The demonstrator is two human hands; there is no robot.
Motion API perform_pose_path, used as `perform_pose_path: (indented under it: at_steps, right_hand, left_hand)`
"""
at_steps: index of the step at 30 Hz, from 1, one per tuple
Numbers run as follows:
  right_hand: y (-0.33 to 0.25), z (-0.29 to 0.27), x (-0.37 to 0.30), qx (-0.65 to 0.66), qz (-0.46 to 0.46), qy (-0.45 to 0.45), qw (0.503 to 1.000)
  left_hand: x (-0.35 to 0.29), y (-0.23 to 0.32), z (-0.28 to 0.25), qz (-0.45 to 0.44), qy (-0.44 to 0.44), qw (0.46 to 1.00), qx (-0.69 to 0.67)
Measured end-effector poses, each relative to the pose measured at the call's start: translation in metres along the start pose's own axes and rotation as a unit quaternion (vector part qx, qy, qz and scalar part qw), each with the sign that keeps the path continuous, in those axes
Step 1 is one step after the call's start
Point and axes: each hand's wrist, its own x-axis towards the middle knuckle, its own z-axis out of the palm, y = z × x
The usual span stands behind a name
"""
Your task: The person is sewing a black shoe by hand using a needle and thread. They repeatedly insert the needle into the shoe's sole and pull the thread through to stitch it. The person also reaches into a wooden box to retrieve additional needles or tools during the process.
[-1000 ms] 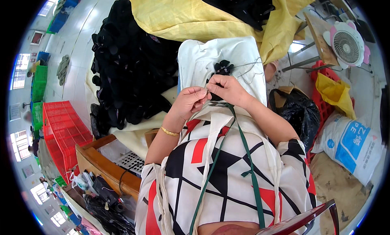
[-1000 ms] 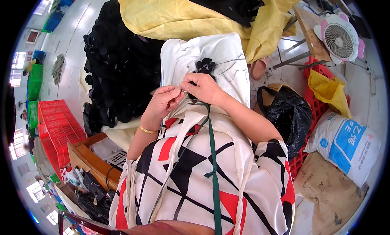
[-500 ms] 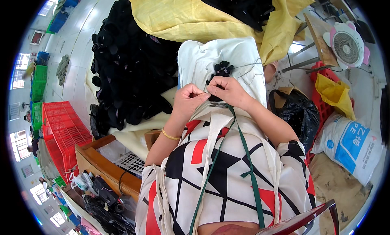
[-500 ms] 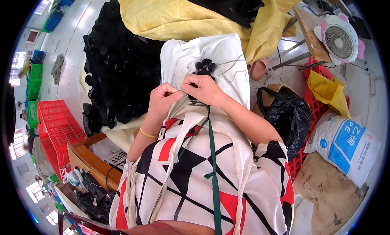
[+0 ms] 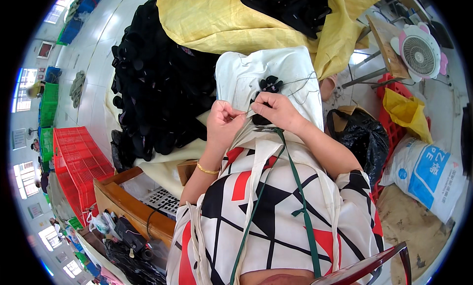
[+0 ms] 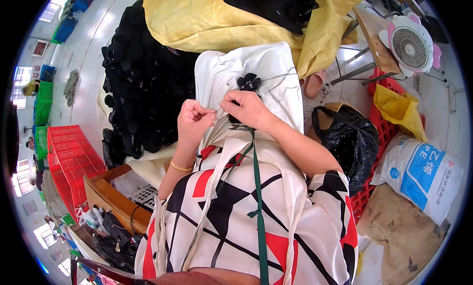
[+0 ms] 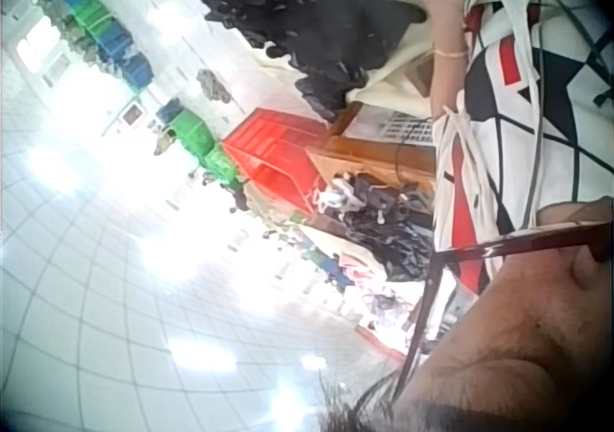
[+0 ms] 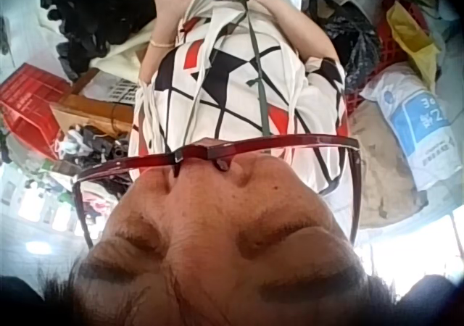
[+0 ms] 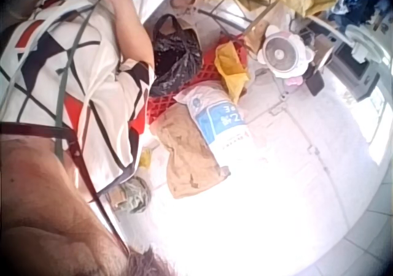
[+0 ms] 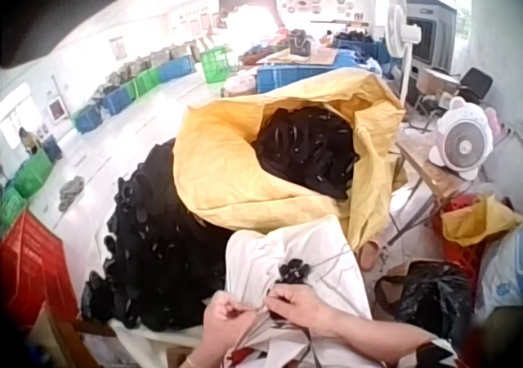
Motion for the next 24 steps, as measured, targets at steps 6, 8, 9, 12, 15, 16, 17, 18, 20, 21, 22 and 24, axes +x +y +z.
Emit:
perform_pose_path:
  at_steps: [6, 8, 9, 12, 15, 16, 17, 18, 20, 21, 22, 24]
  right_hand:
    - [-0.005, -0.005, 0.001, 0.029, 0.023, 0.015, 0.999]
    - [-0.001, -0.004, 0.002, 0.034, 0.019, -0.010, 0.999]
    - [0.000, -0.003, 0.004, 0.036, 0.016, -0.022, 0.999]
    - [0.000, -0.005, 0.008, -0.016, 0.010, -0.030, 0.999]
    - [-0.006, 0.001, 0.009, -0.021, -0.021, -0.060, 0.998]
    - [-0.012, 0.003, 0.010, -0.013, -0.006, -0.080, 0.997]
    - [-0.020, 0.006, 0.011, -0.004, 0.010, -0.099, 0.995]
    - [-0.027, 0.002, 0.008, 0.002, 0.029, -0.111, 0.993]
    - [-0.030, -0.014, 0.000, -0.008, 0.029, -0.114, 0.993]
    - [-0.029, -0.022, -0.004, -0.011, 0.030, -0.118, 0.993]
    - [-0.033, -0.033, -0.010, -0.024, 0.039, -0.109, 0.993]
    - [-0.040, -0.063, -0.027, -0.048, 0.011, -0.077, 0.996]
  left_hand:
    - [-0.006, 0.002, -0.013, 0.043, 0.028, 0.994, 0.093]
    - [-0.006, 0.001, -0.021, 0.068, 0.014, 0.984, 0.161]
    - [-0.003, 0.003, -0.027, 0.079, -0.001, 0.975, 0.207]
    - [0.002, 0.013, -0.034, 0.050, -0.037, 0.979, 0.194]
    - [0.003, 0.035, -0.018, -0.036, -0.105, 0.989, 0.097]
    - [0.003, 0.036, -0.015, -0.058, -0.138, 0.981, 0.121]
    - [0.004, 0.037, -0.013, -0.080, -0.172, 0.971, 0.146]
    - [0.004, 0.039, -0.016, -0.059, -0.151, 0.962, 0.221]
    - [0.010, 0.040, -0.033, -0.011, -0.080, 0.975, 0.207]
    - [0.012, 0.049, -0.041, -0.055, -0.013, 0.991, 0.124]
    - [0.015, 0.053, -0.063, -0.050, 0.044, 0.997, 0.027]
    - [0.033, 0.062, -0.119, -0.024, 0.141, 0.976, -0.163]
